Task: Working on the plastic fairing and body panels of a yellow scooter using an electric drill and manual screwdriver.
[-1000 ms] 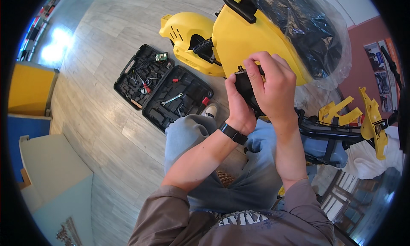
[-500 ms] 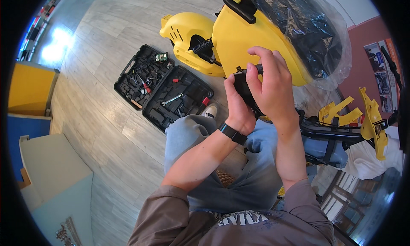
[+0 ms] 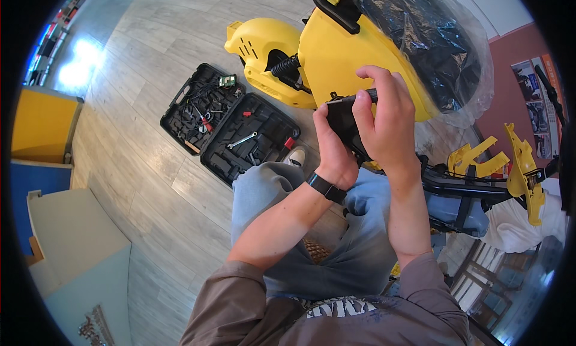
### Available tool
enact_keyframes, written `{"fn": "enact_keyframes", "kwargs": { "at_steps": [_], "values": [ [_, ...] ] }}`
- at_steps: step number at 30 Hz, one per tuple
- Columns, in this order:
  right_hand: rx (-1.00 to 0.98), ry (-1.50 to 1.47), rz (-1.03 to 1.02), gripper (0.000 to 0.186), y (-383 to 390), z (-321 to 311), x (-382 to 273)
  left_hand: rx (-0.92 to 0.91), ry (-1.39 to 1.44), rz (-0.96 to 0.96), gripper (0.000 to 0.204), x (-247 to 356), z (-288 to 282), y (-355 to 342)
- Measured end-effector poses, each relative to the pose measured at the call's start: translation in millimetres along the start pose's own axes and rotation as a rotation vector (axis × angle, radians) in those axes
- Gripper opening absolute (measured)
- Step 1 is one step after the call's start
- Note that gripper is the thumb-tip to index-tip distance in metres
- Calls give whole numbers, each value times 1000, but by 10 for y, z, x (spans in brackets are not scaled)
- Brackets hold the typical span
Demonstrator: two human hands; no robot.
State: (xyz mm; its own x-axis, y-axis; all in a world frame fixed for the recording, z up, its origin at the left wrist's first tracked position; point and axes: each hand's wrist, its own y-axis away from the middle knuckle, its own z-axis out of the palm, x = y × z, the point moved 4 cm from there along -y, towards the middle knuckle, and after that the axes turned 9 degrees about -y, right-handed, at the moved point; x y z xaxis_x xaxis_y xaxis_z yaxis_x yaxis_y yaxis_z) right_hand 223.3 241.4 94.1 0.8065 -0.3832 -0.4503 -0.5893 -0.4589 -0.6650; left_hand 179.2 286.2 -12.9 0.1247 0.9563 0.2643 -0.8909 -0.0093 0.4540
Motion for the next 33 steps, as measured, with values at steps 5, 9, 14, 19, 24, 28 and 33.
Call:
{"fn": "enact_keyframes", "kwargs": {
  "at_steps": [5, 9, 14, 19, 24, 28, 33],
  "values": [
    [-120, 59, 49, 20, 6, -51, -35, 19, -38, 25, 51, 49, -1, 11],
    [-83, 36, 35, 22, -2, -14, -42, 42, -40, 0, 51, 34, 27, 26],
    [-20, 20, -52, 18, -6, -30, -10, 27, -17, -41, 51, -21, 9, 19],
    [-172, 41, 91, 19, 35, -50, 3, 22, -38, -6, 55, 9, 31, 13],
    [51, -55, 67, 16, 11, -39, -16, 31, -47, -11, 58, -8, 12, -2],
    [99, -95, -18, 12, 2, -42, -6, 39, -53, -3, 59, -3, 12, 5],
    [-55, -19, 144, 10, 48, -57, 6, -4, -26, 6, 51, 29, 25, 8]
  ]
}}
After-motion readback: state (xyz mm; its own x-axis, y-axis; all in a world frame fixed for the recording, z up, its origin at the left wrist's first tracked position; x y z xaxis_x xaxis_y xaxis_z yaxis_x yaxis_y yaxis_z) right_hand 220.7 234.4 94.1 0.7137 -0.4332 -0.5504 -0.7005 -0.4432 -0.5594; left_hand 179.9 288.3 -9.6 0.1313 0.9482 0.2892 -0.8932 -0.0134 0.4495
